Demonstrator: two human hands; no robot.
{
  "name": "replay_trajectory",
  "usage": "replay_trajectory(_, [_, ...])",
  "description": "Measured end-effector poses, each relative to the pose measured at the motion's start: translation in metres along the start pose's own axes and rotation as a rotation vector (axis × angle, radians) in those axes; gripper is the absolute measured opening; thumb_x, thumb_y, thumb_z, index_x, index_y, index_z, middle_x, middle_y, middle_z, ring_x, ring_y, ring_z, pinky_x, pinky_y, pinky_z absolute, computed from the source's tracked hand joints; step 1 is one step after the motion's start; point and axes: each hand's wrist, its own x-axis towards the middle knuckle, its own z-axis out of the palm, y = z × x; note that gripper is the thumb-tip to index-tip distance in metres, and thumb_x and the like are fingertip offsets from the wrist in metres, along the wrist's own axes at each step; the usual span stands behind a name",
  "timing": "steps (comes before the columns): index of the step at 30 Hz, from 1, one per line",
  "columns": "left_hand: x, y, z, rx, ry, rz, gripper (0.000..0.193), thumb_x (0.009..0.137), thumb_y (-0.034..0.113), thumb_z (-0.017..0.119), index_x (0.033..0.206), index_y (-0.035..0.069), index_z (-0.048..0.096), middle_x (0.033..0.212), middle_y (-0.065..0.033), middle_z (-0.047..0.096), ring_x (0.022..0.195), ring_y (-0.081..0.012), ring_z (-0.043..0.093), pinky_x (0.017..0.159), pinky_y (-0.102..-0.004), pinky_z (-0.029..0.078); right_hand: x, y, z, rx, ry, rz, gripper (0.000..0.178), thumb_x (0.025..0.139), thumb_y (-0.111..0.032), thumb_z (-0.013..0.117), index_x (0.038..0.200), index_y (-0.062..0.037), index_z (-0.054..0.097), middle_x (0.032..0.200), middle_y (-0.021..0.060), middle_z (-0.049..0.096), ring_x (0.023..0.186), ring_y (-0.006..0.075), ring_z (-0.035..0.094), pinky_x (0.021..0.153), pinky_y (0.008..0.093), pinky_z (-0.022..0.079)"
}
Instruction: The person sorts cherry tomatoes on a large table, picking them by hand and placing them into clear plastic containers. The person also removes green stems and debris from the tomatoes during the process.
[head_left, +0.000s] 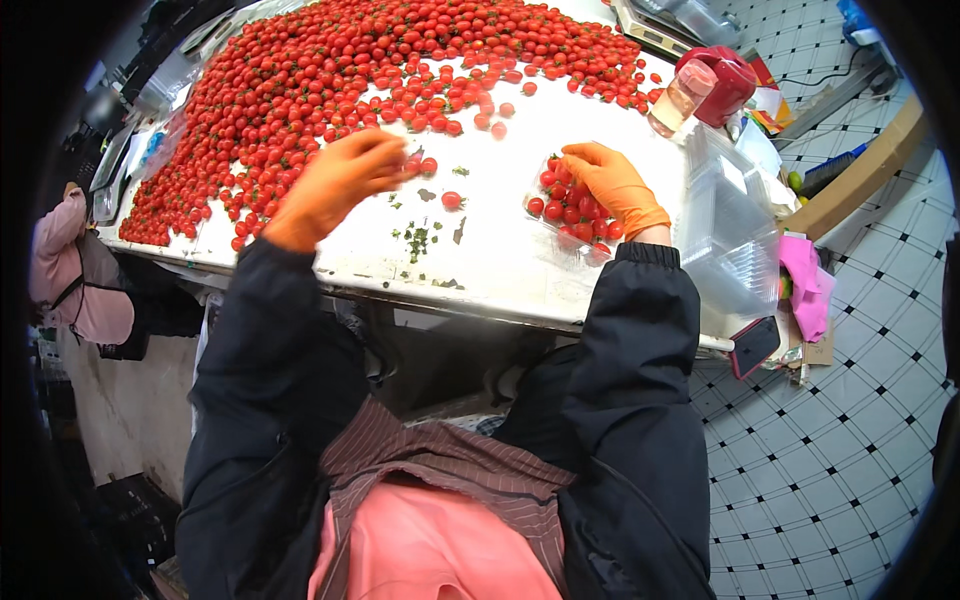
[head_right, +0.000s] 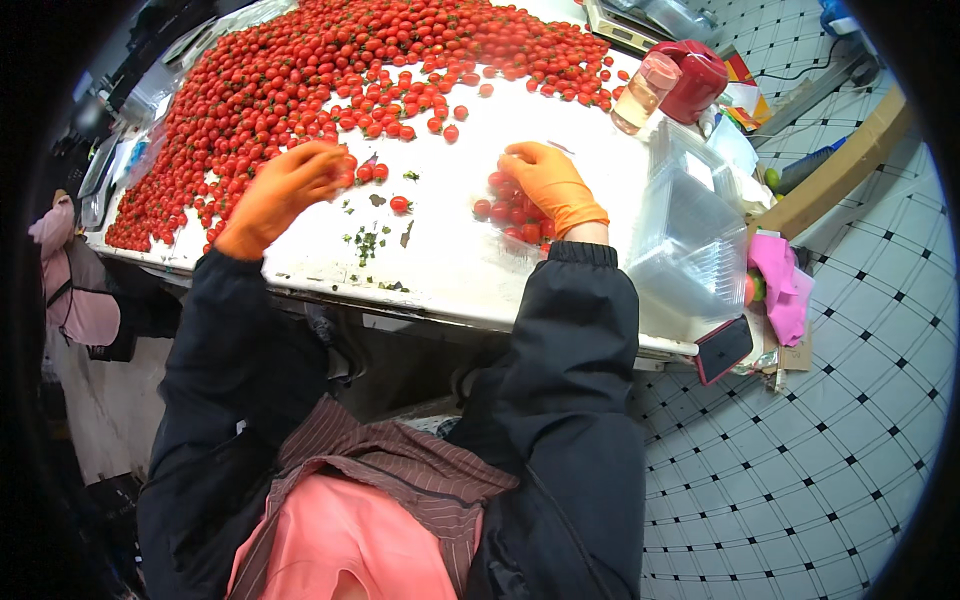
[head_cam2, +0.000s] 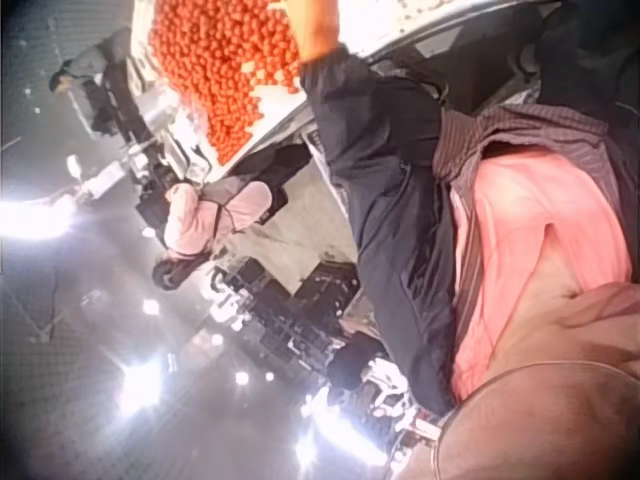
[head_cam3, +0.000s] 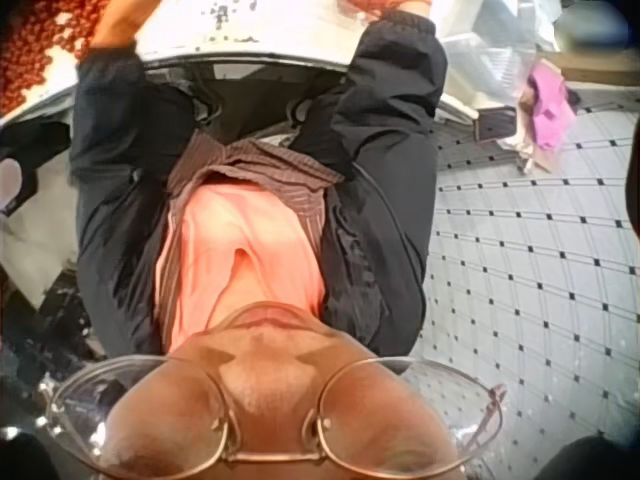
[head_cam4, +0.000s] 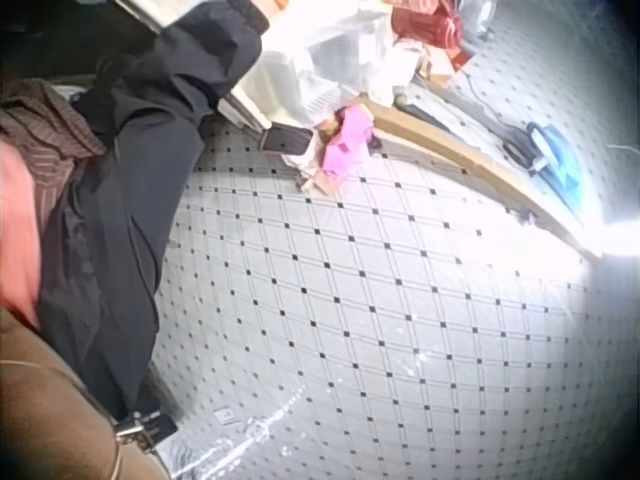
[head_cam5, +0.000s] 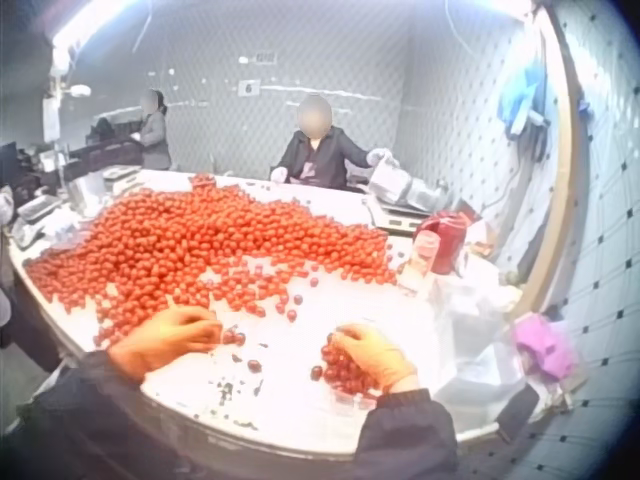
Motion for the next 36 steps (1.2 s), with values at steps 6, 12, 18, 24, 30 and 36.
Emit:
replay_trajectory(6, [-0.16,-0.049,-0.175,-0.027,0.522,0.063,0.03,0.092,0.013,0.061,0.118,-0.002,0.056,0.089,-0.0007,0.056,0.079,-0.0094,0.053,0.072,-0.0233,0.044,0.013,0.011,0.002,-0.23,0.214,-0.295,0.028,0.087,-0.021,0.062,0.106,-0.0008,0.066,0.097,0.0116,0.069,0.089,0.0186,0.065,0.081,0.0286,0.05])
replay_trajectory(12, [-0.336,-0.219,-0.329,0.79,1.007,-0.356,0.036,0.073,0.013,0.077,0.104,0.0,0.064,0.079,-0.0059,0.062,0.075,-0.0129,0.059,0.067,-0.0262,0.048,0.015,-0.017,0.053,-0.03,0.039,-0.306,0.026,0.09,-0.017,0.061,0.109,0.0008,0.065,0.103,0.0094,0.069,0.095,0.0155,0.063,0.086,0.0269,0.048])
replay_trajectory(18, [-0.209,-0.138,-0.27,0.871,1.047,0.218,0.038,0.08,0.022,0.072,0.109,-0.002,0.063,0.108,-0.0164,0.06,0.1,-0.0256,0.059,0.087,-0.0346,0.047,0.015,-0.018,0.075,0.057,-0.011,-0.299,0.026,0.091,-0.017,0.061,0.111,-0.0001,0.065,0.102,0.0078,0.068,0.092,0.0131,0.062,0.084,0.0263,0.047])
replay_trajectory(24, [-0.063,-0.111,-0.223,1.435,0.618,0.205,0.08,0.082,0.057,0.06,0.144,0.013,0.035,0.148,-0.0197,0.027,0.134,-0.0437,0.024,0.109,-0.0488,0.023,0.012,-0.018,0.104,-0.091,-0.085,-0.329,0.025,0.092,-0.013,0.062,0.113,0.0006,0.063,0.106,0.0058,0.066,0.096,0.0114,0.061,0.086,0.024,0.047])
replay_trajectory(30, [0.004,-0.093,-0.181,1.346,0.446,-0.031,0.099,0.073,0.073,0.057,0.15,0.024,0.017,0.156,-0.0097,0.013,0.142,-0.0385,0.009,0.106,-0.0657,0.014,0.012,-0.028,0.122,-0.163,-0.059,-0.399,0.027,0.086,-0.017,0.065,0.106,-0.0002,0.065,0.095,0.0137,0.069,0.089,0.0218,0.066,0.08,0.0305,0.05])
replay_trajectory(36, [0.033,-0.076,-0.086,1.435,0.036,0.055,0.09,0.079,0.069,0.055,0.15,0.026,0.018,0.157,-0.0089,0.012,0.141,-0.0436,0.006,0.101,-0.07,0.019,0.037,0.009,0.142,-0.424,0.001,-0.429,0.049,0.079,-0.033,0.068,0.118,-0.0036,0.06,0.118,0.0185,0.058,0.11,0.0331,0.054,0.095,0.0388,0.043])
